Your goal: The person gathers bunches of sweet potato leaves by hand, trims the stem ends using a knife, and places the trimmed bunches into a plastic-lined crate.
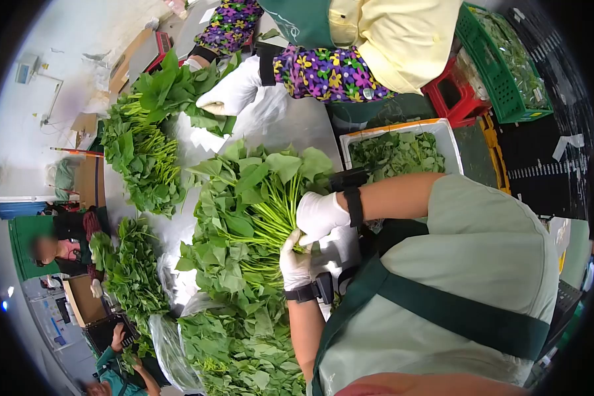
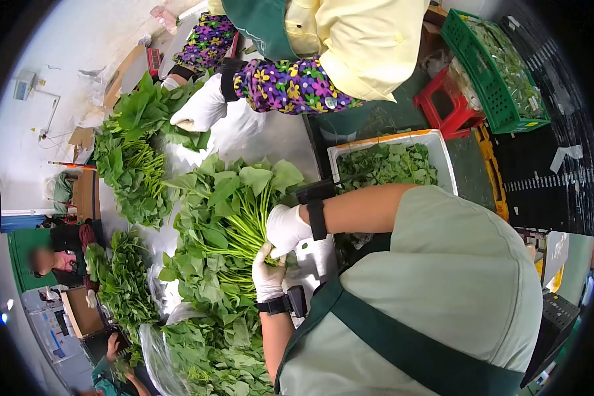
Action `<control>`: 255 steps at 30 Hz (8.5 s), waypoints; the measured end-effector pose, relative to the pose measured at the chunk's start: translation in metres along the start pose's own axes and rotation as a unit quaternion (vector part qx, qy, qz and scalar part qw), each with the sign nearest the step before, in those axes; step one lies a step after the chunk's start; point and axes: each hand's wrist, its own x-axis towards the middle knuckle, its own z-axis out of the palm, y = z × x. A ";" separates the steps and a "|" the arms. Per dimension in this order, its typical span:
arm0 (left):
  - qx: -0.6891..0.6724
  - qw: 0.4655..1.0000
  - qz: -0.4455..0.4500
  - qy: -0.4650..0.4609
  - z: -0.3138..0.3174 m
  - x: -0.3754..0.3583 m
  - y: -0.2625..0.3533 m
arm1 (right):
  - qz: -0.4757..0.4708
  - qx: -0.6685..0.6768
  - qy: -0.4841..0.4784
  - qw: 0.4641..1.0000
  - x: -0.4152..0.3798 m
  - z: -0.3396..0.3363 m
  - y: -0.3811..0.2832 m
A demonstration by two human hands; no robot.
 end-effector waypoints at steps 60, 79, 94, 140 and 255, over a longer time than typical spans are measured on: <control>0.033 0.999 0.030 0.017 0.005 -0.001 -0.008 | 0.115 0.048 0.132 0.983 -0.069 -0.072 0.058; 0.016 0.999 0.047 -0.006 0.007 -0.003 -0.009 | 0.068 0.191 -0.100 0.974 -0.071 -0.007 0.031; 0.019 0.999 0.048 0.006 0.006 -0.002 -0.009 | 0.106 0.124 -0.079 0.983 -0.102 -0.009 0.040; 0.105 0.959 0.262 -0.012 0.024 -0.069 0.009 | 0.118 0.065 0.387 0.912 -0.031 -0.090 0.005; -0.199 0.944 0.215 -0.153 0.062 -0.067 0.029 | -0.183 0.613 0.321 0.698 -0.029 -0.002 -0.022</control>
